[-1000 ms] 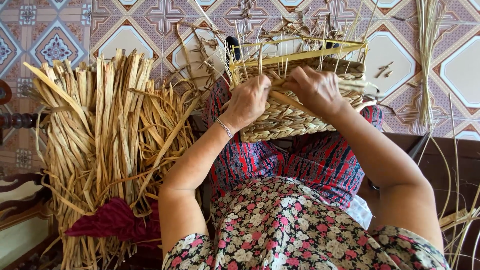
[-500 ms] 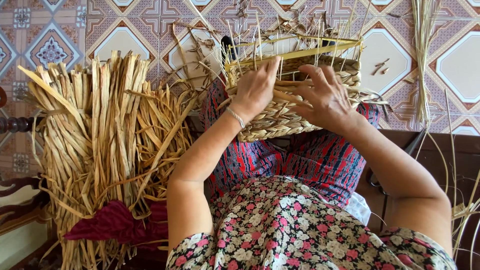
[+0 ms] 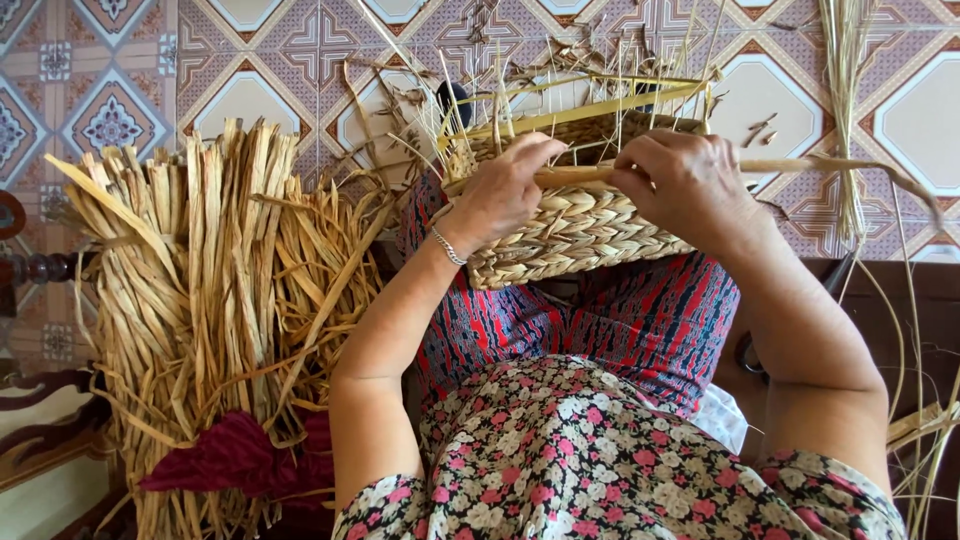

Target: The person weaves a basket by hand, threading dried plant fibers through a wire frame and trimming excess material with shears. They wrap the fibers around the frame's edges, tucking and pulling them tight to build the structure.

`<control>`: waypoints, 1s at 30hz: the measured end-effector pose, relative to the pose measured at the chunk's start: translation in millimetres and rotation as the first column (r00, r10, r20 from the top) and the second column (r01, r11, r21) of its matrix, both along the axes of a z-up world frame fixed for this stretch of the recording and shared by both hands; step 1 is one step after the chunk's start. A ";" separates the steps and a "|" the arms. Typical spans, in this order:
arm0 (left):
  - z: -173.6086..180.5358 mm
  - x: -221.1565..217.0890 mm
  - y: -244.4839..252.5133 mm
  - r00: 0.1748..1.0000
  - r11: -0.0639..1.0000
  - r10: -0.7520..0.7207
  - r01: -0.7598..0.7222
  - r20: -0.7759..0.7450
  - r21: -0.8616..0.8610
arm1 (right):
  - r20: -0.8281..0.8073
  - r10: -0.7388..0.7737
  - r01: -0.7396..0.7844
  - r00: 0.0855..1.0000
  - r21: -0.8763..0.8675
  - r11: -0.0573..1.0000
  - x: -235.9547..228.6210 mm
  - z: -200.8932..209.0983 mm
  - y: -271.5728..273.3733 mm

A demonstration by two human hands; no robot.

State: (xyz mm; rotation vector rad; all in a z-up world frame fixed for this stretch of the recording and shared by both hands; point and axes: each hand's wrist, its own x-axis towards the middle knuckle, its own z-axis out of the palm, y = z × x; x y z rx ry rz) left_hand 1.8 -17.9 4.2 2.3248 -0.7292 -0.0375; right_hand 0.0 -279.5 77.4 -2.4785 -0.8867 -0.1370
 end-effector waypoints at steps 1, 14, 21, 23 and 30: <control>-7.3 1.2 3.0 0.995 0.999 -0.021 0.018 -0.097 -0.028 | 0.084 -0.041 0.045 0.996 -0.048 0.998 0.6 -1.0 1.1; -23.1 -9.0 -11.9 0.986 0.953 0.160 -0.144 0.041 -0.266 | -0.144 -0.100 0.121 0.984 0.144 0.982 51.8 -33.4 2.1; -29.0 -18.0 -5.3 0.932 0.985 0.136 -0.090 0.337 -0.148 | 0.174 0.096 -0.115 0.980 0.100 0.988 39.7 -66.1 9.7; -35.0 -18.6 -2.3 0.817 0.998 0.038 -0.056 0.575 0.013 | 0.182 0.007 -0.021 0.983 0.079 0.997 35.0 -75.1 20.9; -46.3 3.1 -3.5 0.958 0.991 0.132 -0.130 0.257 -0.025 | 0.002 -0.051 0.051 0.999 0.012 0.999 20.0 -68.6 20.9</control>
